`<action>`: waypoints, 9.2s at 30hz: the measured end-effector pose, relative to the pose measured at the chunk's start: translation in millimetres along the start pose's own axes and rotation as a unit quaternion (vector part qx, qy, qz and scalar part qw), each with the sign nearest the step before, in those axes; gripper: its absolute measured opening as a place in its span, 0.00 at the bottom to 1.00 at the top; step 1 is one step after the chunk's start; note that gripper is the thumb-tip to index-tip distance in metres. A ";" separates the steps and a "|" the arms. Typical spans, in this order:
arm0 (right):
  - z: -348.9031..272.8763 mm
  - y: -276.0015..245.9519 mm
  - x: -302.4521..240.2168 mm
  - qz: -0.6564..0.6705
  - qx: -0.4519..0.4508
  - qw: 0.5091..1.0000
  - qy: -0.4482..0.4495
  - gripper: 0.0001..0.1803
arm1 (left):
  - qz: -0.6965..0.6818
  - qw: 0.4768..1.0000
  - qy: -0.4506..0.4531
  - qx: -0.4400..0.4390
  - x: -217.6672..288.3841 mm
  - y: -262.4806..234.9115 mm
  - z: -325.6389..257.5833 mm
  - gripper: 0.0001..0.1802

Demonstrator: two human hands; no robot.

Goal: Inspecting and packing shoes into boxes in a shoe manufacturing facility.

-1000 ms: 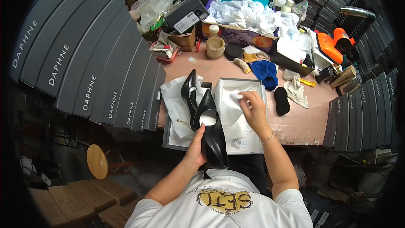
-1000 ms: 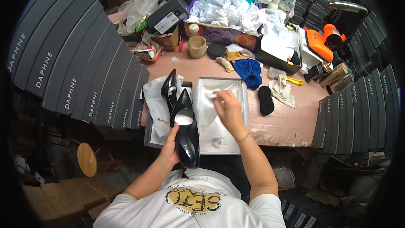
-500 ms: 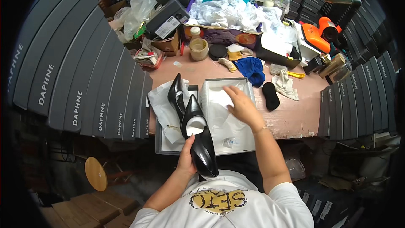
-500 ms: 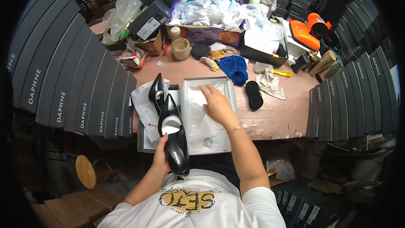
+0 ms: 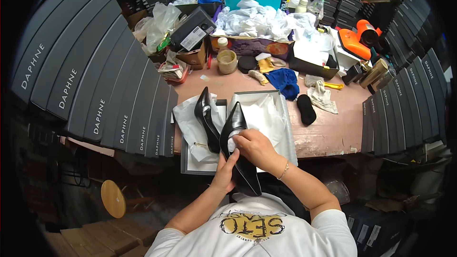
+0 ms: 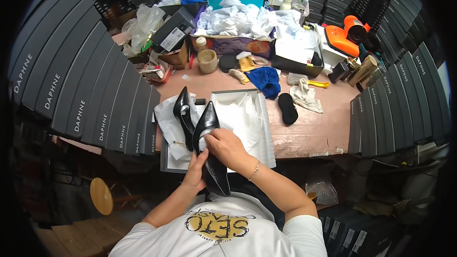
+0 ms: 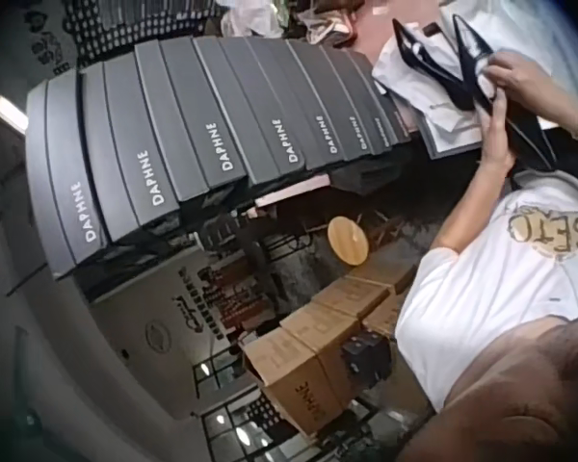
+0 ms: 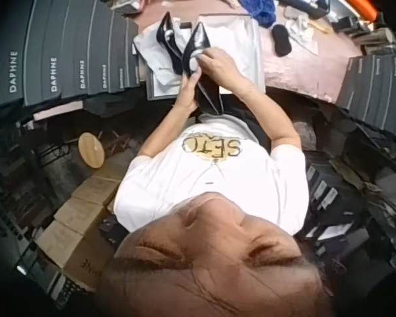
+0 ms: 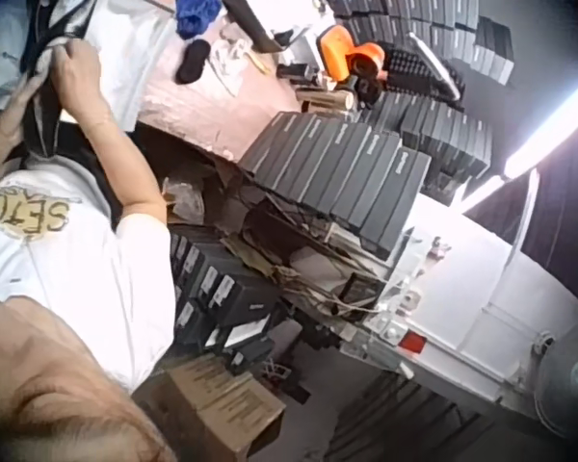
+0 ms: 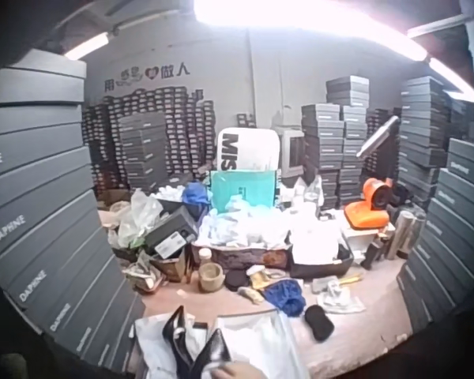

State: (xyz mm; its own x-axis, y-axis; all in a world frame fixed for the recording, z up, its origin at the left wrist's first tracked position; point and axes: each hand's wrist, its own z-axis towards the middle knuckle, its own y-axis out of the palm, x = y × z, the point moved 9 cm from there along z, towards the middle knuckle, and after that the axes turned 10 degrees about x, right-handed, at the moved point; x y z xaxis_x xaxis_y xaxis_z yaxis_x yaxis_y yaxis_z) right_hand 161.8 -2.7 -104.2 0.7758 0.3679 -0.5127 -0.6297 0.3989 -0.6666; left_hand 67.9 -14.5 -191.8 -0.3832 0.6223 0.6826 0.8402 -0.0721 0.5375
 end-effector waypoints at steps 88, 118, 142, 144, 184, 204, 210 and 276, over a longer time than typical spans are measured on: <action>-31.8 23.7 -65.2 -0.111 0.010 0.987 -0.117 0.23 | -0.165 0.983 -0.024 -0.072 -5.6 -73.8 25.0 0.20; -74.0 0.9 31.9 0.483 0.079 0.765 0.418 0.20 | 0.455 0.860 0.223 -0.067 24.2 -6.8 -23.0 0.37; -24.3 -124.8 109.0 0.122 0.134 0.949 0.257 0.19 | -0.111 0.964 -0.183 -0.155 -5.9 28.1 46.8 0.49; 18.7 -106.3 142.2 0.066 0.150 0.968 0.192 0.21 | -0.078 0.972 -0.165 -0.147 -4.3 38.2 54.0 0.45; -19.7 -74.3 117.2 0.267 0.299 0.858 0.322 0.09 | -0.082 0.990 -0.086 -0.076 29.7 38.1 62.5 0.33; -84.3 -68.6 36.2 0.176 0.047 0.955 0.233 0.13 | -0.126 0.991 0.034 -0.038 89.7 17.7 89.1 0.32; -42.5 -117.6 -21.5 0.149 0.108 0.978 0.096 0.17 | -0.104 0.990 0.088 -0.037 103.2 21.9 74.8 0.34; 76.3 14.7 33.3 0.076 0.038 0.996 0.024 0.07 | -0.010 0.879 -0.330 -0.346 -30.3 1.4 13.6 0.25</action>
State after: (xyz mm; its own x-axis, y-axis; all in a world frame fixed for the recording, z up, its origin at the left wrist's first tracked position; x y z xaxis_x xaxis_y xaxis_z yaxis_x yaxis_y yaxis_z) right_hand 175.2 79.5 -89.8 0.6718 0.3881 -0.6309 -0.7393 0.4048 -0.5381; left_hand 85.9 -22.9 -218.5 0.1012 0.9287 0.3567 0.3145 -0.3700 0.8742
